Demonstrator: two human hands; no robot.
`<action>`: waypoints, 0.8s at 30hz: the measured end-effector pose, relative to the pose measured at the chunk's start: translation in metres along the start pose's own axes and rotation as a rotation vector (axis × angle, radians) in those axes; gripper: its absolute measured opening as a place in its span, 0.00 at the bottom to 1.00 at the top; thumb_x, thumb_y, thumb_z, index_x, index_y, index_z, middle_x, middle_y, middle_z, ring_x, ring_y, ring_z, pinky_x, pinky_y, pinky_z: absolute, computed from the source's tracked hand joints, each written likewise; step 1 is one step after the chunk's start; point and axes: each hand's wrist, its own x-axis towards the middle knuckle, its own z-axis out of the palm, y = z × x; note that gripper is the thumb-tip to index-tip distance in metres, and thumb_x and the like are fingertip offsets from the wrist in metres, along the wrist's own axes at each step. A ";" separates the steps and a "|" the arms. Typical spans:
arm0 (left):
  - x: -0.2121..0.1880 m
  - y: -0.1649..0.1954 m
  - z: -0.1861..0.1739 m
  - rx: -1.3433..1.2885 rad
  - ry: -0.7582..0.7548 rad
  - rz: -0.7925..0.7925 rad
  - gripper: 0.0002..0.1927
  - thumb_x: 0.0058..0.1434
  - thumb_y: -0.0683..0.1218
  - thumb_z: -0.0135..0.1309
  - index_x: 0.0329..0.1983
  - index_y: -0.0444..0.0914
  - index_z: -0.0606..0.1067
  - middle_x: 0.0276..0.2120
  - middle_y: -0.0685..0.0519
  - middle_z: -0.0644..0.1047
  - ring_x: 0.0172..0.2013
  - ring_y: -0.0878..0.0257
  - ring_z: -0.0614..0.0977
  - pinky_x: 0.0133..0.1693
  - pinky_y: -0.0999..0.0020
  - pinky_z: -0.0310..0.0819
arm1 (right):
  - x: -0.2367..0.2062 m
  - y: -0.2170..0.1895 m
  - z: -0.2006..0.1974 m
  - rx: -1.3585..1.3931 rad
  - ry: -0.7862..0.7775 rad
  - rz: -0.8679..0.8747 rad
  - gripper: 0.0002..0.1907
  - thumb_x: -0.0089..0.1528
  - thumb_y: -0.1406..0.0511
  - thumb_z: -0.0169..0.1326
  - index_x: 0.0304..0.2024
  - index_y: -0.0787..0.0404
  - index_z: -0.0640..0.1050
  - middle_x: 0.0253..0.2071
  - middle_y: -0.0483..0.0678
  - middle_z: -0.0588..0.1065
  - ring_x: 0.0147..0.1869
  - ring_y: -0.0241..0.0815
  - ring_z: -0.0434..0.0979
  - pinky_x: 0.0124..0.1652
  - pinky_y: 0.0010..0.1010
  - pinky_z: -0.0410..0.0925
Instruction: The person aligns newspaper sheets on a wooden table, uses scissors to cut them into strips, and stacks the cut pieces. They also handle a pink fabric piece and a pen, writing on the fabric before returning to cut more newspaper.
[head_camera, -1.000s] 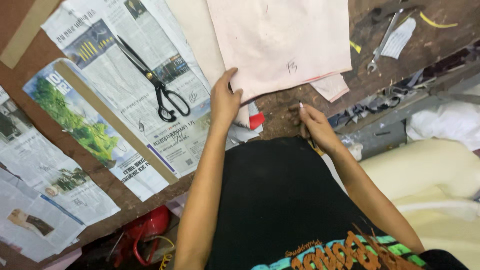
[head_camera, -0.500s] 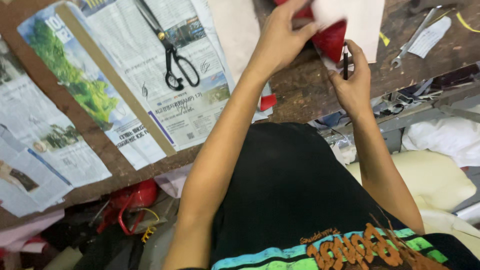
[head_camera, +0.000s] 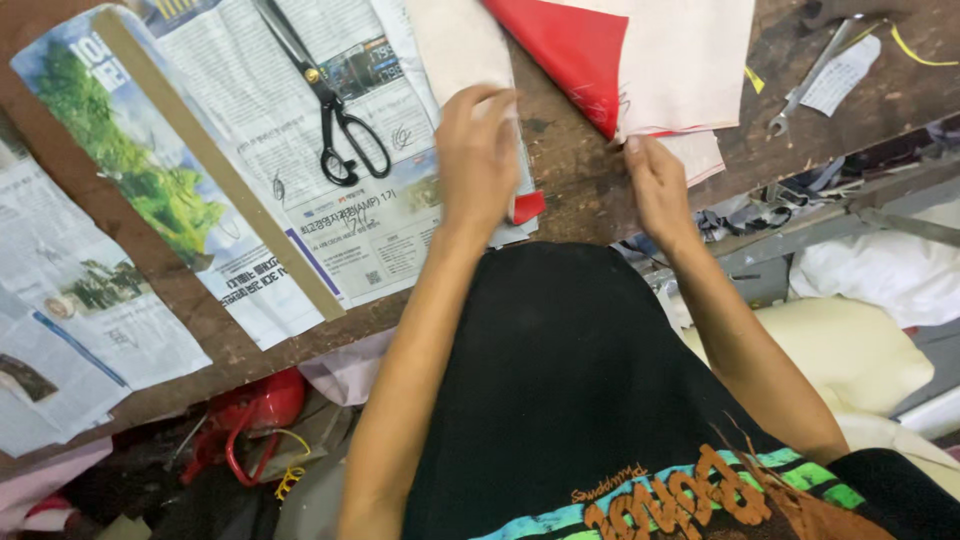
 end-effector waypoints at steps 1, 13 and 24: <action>0.009 0.009 0.013 0.087 -0.106 0.144 0.21 0.58 0.36 0.56 0.55 0.43 0.77 0.57 0.49 0.75 0.63 0.48 0.70 0.63 0.44 0.62 | 0.003 -0.004 -0.007 -0.045 0.019 -0.040 0.12 0.74 0.64 0.48 0.55 0.63 0.78 0.34 0.47 0.69 0.37 0.36 0.66 0.38 0.31 0.64; 0.035 0.023 0.094 0.565 -0.463 0.508 0.21 0.67 0.46 0.56 0.64 0.49 0.75 0.41 0.53 0.79 0.54 0.49 0.74 0.56 0.31 0.57 | 0.011 -0.040 -0.043 -0.427 0.238 -0.164 0.16 0.64 0.70 0.55 0.55 0.58 0.81 0.43 0.57 0.77 0.46 0.58 0.78 0.45 0.46 0.70; 0.036 0.019 0.106 0.613 -0.473 0.368 0.36 0.54 0.59 0.64 0.67 0.60 0.68 0.40 0.55 0.78 0.46 0.52 0.74 0.45 0.39 0.64 | 0.000 -0.029 -0.037 -0.569 0.201 -0.182 0.15 0.65 0.68 0.53 0.53 0.55 0.82 0.40 0.56 0.76 0.47 0.61 0.77 0.47 0.49 0.69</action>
